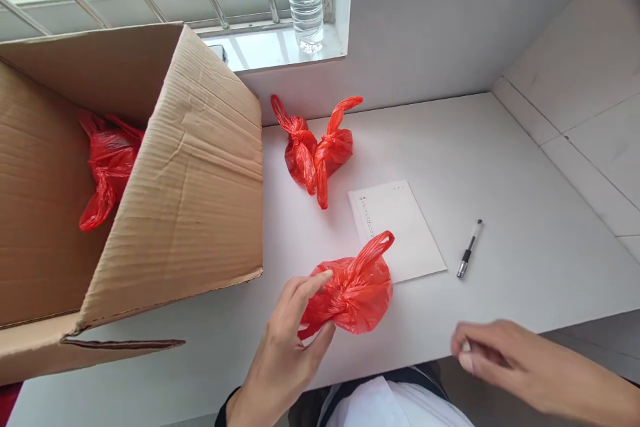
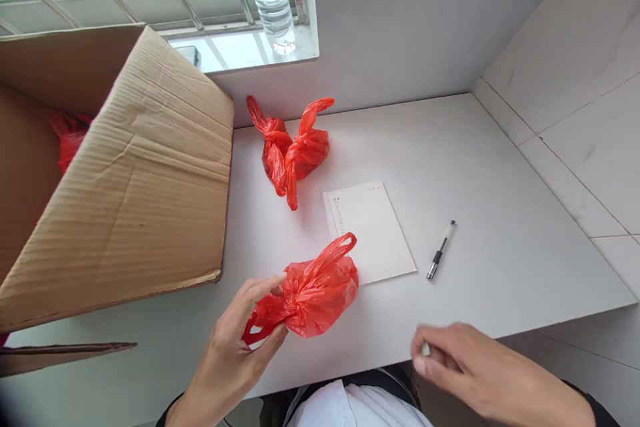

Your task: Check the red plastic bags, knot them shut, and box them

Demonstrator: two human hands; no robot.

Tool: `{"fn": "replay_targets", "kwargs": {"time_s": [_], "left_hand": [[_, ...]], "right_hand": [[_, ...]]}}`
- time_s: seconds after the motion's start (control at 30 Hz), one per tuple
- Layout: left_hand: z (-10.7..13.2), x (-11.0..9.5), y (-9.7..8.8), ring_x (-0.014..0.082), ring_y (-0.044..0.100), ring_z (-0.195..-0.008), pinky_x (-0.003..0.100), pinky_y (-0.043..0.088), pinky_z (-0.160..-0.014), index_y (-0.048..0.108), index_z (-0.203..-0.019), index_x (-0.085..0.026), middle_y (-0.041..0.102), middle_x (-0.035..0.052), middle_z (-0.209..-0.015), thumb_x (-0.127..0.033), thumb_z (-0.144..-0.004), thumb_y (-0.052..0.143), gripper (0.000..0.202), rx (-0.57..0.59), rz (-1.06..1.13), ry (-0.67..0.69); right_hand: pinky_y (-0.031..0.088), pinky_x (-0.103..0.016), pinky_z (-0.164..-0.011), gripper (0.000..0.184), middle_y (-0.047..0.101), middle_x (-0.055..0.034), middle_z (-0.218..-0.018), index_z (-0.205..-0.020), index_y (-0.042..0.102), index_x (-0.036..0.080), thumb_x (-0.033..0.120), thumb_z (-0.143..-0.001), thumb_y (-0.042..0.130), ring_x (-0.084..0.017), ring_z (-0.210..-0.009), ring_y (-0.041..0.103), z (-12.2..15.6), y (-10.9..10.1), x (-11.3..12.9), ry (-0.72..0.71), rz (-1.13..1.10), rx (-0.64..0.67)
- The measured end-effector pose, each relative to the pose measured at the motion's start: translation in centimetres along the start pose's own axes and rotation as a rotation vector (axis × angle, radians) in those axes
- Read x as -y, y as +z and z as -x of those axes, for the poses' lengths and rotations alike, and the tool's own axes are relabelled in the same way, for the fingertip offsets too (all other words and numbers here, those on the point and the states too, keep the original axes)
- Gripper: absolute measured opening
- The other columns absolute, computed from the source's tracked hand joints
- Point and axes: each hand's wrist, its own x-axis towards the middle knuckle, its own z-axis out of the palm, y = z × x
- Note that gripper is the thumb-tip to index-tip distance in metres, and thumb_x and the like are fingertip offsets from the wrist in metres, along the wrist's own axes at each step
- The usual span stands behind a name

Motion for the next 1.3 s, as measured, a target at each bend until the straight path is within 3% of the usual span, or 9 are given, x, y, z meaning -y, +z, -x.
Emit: {"fn": "replay_targets", "kwargs": {"time_s": [0.1,0.2,0.27,0.37,0.6,0.83,1.1,1.2,1.3], "left_hand": [[1.2,0.6,-0.7,0.0167,0.063,-0.114,0.024,0.059,-0.083,0.045,-0.148,-0.036,0.056,0.0072,-0.133,-0.02,-0.096,0.063,0.057,-0.058,-0.07,-0.078],[2.3,1.2,-1.1,0.0164,0.064,-0.107,0.022,0.058,-0.077,0.046,-0.147,-0.034,0.06,0.0062,-0.125,-0.024,-0.096,0.065,0.055,-0.09,-0.151,-0.114],[2.9,1.5,-1.1,0.0144,0.065,-0.094,0.022,0.057,-0.072,0.049,-0.144,-0.032,0.063,0.0039,-0.112,-0.022,-0.097,0.064,0.051,-0.084,-0.154,-0.11],[3.3,1.9,-1.1,0.0122,0.065,-0.081,0.023,0.057,-0.073,0.055,-0.138,-0.028,0.063,0.0014,-0.099,-0.016,-0.098,0.061,0.042,-0.068,-0.134,-0.05],[3.9,2.8,-2.1,0.0101,0.064,-0.088,0.019,0.052,-0.075,0.064,-0.132,-0.023,0.065,0.0032,-0.103,-0.003,-0.096,0.06,0.041,-0.165,-0.22,0.066],[5.5,3.7,-2.5,0.0068,0.066,-0.078,0.016,0.052,-0.076,0.067,-0.125,-0.028,0.069,-0.0036,-0.092,-0.011,-0.099,0.06,0.032,-0.261,-0.235,-0.096],[7.3,5.4,-3.7,0.0085,0.072,-0.072,0.014,0.054,-0.067,0.073,-0.1,-0.031,0.075,-0.0052,-0.088,-0.037,-0.099,0.061,0.014,-0.289,-0.234,-0.328],[7.5,4.7,-3.9,0.0149,0.074,-0.077,0.02,0.059,-0.068,0.075,-0.107,-0.034,0.077,-0.0018,-0.094,-0.055,-0.095,0.062,0.027,-0.37,0.017,-0.482],[7.1,4.5,-2.7,0.0267,0.074,-0.096,0.04,0.064,-0.085,0.053,-0.146,-0.039,0.075,0.005,-0.111,-0.077,-0.081,0.062,0.076,-0.318,0.399,-0.335]], "right_hand": [[0.037,-0.031,-0.059,0.039,0.046,0.003,-0.067,-0.107,0.071,0.032,0.064,-0.097,0.051,-0.016,-0.062,0.043,-5.8,-1.1,3.7,-0.031,-0.079,0.06],[0.046,-0.031,-0.074,0.053,0.057,0.0015,-0.086,-0.141,0.053,0.031,0.062,-0.098,0.055,-0.016,-0.077,0.053,-9.8,0.1,7.4,-0.126,-0.245,0.107],[0.048,-0.03,-0.077,0.048,0.061,-0.0009,-0.093,-0.134,0.059,0.026,0.058,-0.099,0.057,-0.016,-0.083,0.056,-10.9,1.5,9.2,-0.194,-0.381,0.194],[0.045,-0.027,-0.069,0.034,0.063,-0.0015,-0.089,-0.103,0.068,0.022,0.053,-0.102,0.056,-0.014,-0.077,0.054,-11.2,3.1,10.7,-0.255,-0.533,0.244],[0.039,-0.025,-0.058,0.036,0.049,0.0037,-0.071,-0.086,0.061,0.022,0.053,-0.102,0.055,-0.011,-0.063,0.044,-11.3,3.1,10.1,-0.215,-0.581,0.164],[0.044,-0.026,-0.059,0.032,0.05,0.0032,-0.073,-0.093,0.063,0.023,0.052,-0.102,0.056,-0.012,-0.064,0.047,-11.0,2.9,7.5,-0.099,-0.661,0.161],[0.045,-0.027,-0.061,0.034,0.052,0.0022,-0.073,-0.091,0.065,0.022,0.054,-0.1,0.058,-0.012,-0.064,0.049,-10.7,2.5,6.7,-0.067,-0.596,0.169],[0.047,-0.027,-0.066,0.031,0.056,0.001,-0.078,-0.095,0.064,0.023,0.052,-0.102,0.056,-0.013,-0.07,0.051,-10.7,2.2,7.1,-0.121,-0.592,0.125],[0.048,-0.026,-0.069,0.023,0.058,0.0012,-0.082,-0.105,0.063,0.027,0.049,-0.102,0.058,-0.014,-0.074,0.052,-10.7,2.3,7.3,-0.167,-0.654,0.04]]}}
